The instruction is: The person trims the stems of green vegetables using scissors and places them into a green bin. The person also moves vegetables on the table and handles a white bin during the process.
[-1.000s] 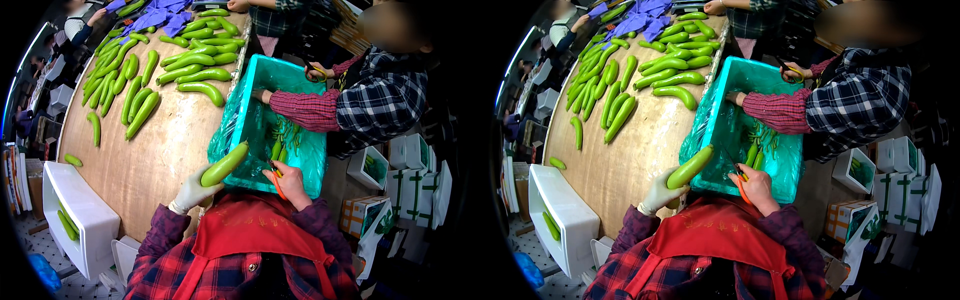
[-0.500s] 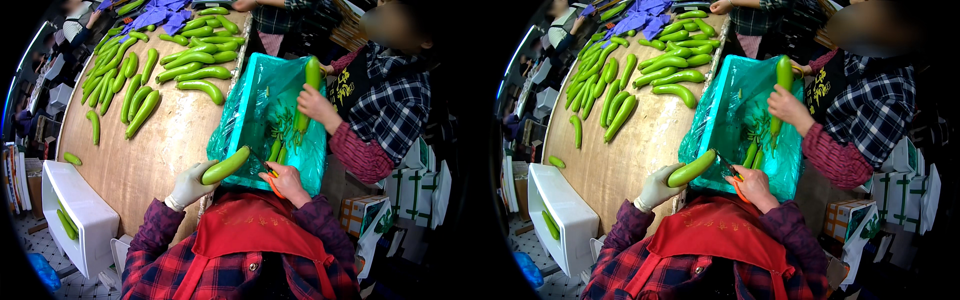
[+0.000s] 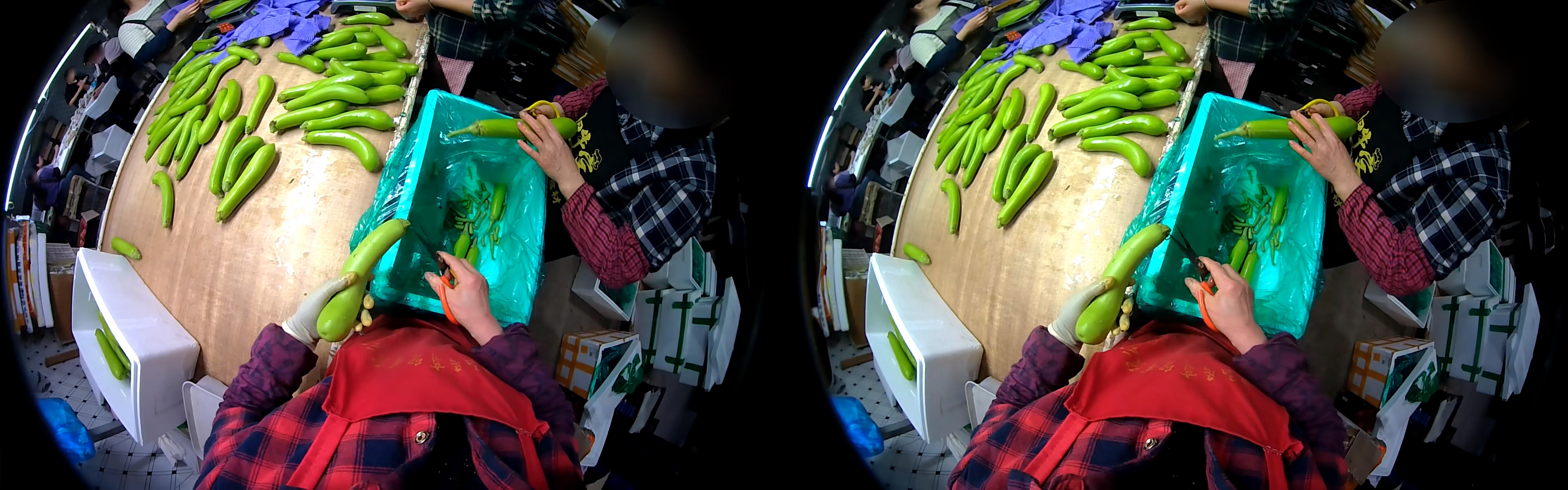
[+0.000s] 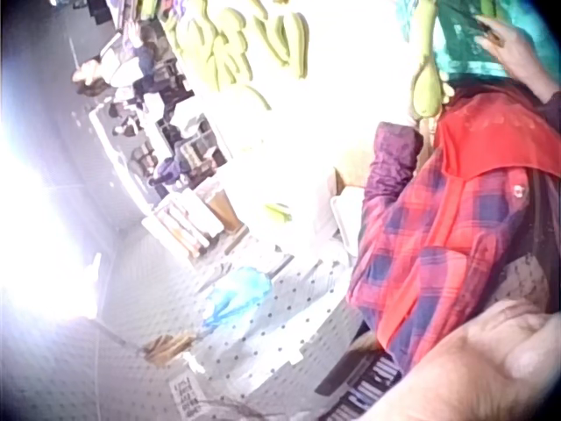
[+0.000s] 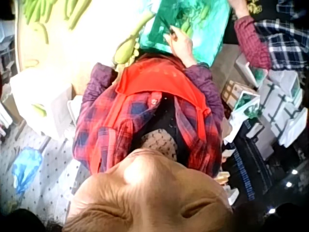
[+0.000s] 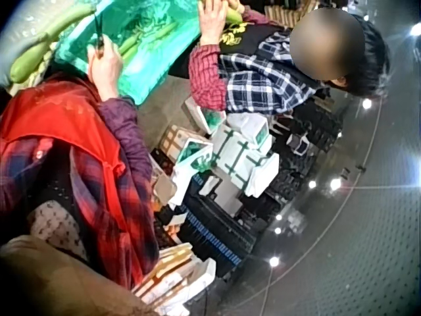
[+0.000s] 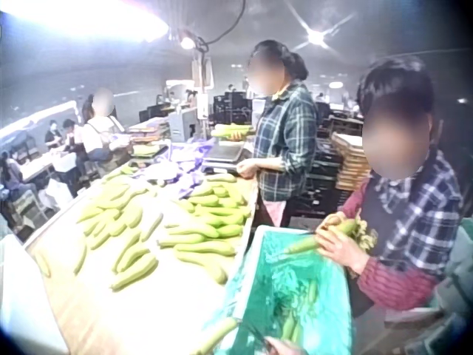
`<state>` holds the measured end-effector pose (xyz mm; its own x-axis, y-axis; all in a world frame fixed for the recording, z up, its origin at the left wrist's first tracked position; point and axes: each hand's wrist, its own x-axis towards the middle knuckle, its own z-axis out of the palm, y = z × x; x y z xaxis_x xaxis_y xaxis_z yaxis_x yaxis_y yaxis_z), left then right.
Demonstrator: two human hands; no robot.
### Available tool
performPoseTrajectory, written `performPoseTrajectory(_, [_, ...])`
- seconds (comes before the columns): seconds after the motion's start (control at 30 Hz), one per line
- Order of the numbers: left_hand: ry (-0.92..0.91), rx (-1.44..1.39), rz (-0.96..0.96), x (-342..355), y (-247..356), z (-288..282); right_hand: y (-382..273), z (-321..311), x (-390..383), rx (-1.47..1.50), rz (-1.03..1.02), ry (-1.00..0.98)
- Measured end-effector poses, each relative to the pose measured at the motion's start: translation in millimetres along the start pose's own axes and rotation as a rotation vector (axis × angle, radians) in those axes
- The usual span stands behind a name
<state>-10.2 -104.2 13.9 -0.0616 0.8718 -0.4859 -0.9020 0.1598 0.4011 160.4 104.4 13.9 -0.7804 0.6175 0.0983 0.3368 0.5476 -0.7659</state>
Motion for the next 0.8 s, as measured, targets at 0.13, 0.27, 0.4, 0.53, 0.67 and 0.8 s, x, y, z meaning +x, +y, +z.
performPoseTrajectory(0.13, [-0.044, -0.074, -0.040, 0, -4, 1, 0, 4, 3, -0.039, -0.049, -0.013])
performPoseTrajectory(0.27, [-0.023, -0.069, -0.046, 3, -9, 1, -1, 4, 5, -0.126, -0.062, -0.033])
performPoseTrajectory(0.4, [-0.095, -0.117, -0.080, 7, -14, -10, 5, 9, 6, -0.159, -0.117, -0.010])
performPoseTrajectory(0.53, [-0.024, -0.068, -0.085, 13, -14, -13, 11, 8, 10, -0.205, -0.008, -0.131])
performPoseTrajectory(0.67, [0.001, -0.214, -0.033, 17, -17, -11, 42, 12, 13, -0.015, 0.111, -0.028])
performPoseTrajectory(0.8, [-0.190, -0.474, 0.052, 21, -19, -20, 35, 12, 8, 0.296, 0.410, -0.154])
